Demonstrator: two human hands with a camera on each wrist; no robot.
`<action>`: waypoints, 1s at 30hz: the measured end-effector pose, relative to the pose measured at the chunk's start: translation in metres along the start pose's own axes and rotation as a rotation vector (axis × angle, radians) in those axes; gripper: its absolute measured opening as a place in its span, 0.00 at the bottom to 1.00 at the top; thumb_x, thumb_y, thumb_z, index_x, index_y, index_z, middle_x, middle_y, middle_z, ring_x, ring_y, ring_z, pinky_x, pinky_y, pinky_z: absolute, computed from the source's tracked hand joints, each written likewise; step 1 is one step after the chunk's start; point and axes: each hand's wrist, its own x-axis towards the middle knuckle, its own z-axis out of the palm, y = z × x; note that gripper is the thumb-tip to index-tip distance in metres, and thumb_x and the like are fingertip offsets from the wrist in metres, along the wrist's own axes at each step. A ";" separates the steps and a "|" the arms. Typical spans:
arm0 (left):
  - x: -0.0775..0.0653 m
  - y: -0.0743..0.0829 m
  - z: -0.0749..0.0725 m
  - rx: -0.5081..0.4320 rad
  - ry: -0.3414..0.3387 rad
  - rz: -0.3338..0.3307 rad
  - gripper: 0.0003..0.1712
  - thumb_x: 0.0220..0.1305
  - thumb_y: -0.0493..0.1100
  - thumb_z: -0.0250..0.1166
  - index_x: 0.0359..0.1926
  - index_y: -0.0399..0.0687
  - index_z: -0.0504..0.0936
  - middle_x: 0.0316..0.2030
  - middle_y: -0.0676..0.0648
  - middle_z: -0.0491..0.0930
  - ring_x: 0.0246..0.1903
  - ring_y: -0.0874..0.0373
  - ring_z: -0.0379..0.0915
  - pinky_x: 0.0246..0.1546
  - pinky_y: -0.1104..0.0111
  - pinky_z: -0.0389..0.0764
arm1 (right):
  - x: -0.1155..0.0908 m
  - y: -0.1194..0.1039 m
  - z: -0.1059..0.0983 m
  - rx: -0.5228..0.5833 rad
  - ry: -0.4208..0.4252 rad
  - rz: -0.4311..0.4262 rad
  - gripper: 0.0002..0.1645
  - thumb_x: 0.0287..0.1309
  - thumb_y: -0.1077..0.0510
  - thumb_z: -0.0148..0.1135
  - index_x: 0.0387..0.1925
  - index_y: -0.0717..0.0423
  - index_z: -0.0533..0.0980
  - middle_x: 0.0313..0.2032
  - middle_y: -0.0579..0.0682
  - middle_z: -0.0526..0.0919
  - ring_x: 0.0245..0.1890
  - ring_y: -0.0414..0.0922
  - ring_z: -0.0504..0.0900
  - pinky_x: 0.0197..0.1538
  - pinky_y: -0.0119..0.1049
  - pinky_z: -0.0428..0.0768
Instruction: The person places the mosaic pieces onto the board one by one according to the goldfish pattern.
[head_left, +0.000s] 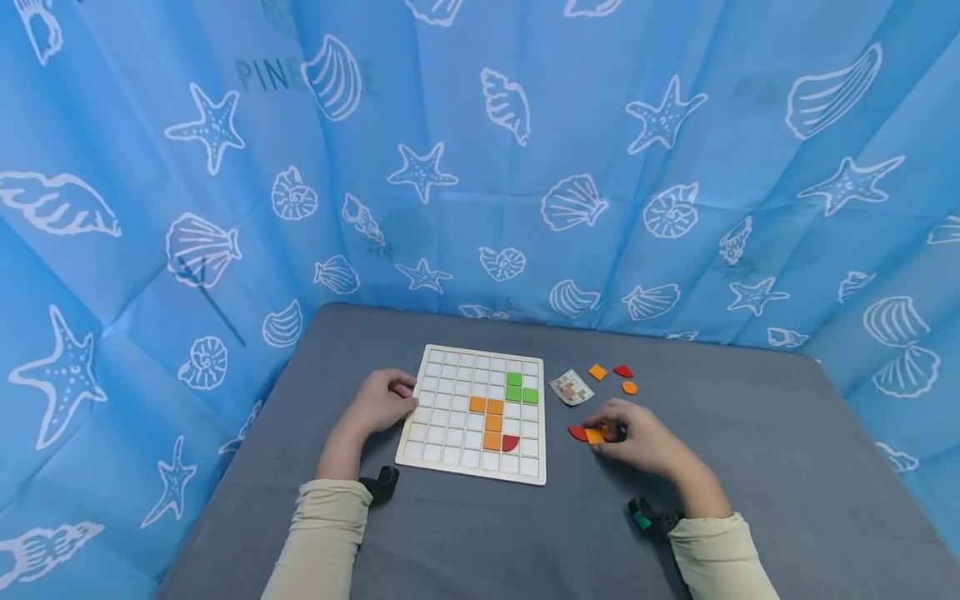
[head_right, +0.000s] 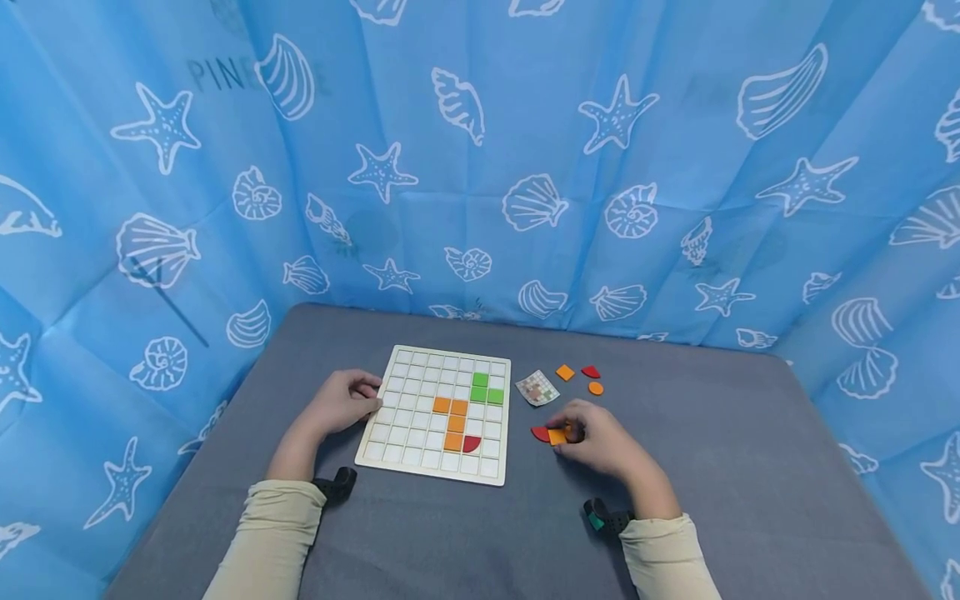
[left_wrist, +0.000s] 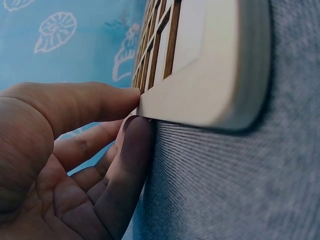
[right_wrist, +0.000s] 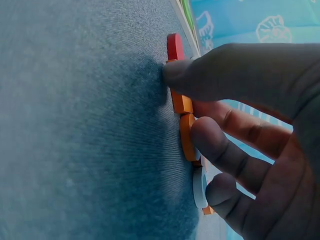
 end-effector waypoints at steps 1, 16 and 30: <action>0.000 0.001 0.000 0.001 0.000 0.000 0.21 0.68 0.38 0.69 0.61 0.39 0.84 0.40 0.42 0.81 0.34 0.53 0.76 0.37 0.61 0.78 | 0.000 0.000 0.000 -0.004 -0.002 0.002 0.17 0.58 0.65 0.76 0.50 0.54 0.87 0.43 0.49 0.83 0.36 0.43 0.75 0.35 0.32 0.76; -0.001 0.001 -0.001 -0.013 -0.005 -0.004 0.20 0.69 0.36 0.68 0.61 0.38 0.83 0.40 0.41 0.81 0.34 0.53 0.76 0.37 0.60 0.78 | 0.001 0.002 0.001 -0.006 -0.005 0.028 0.13 0.60 0.66 0.75 0.46 0.54 0.88 0.44 0.48 0.84 0.37 0.43 0.76 0.37 0.33 0.77; -0.002 0.002 0.000 0.000 -0.002 0.006 0.20 0.68 0.37 0.69 0.60 0.37 0.84 0.40 0.42 0.81 0.34 0.53 0.77 0.36 0.62 0.78 | 0.001 0.001 0.001 -0.017 -0.008 0.010 0.11 0.62 0.64 0.75 0.46 0.53 0.87 0.44 0.47 0.84 0.36 0.41 0.75 0.37 0.32 0.77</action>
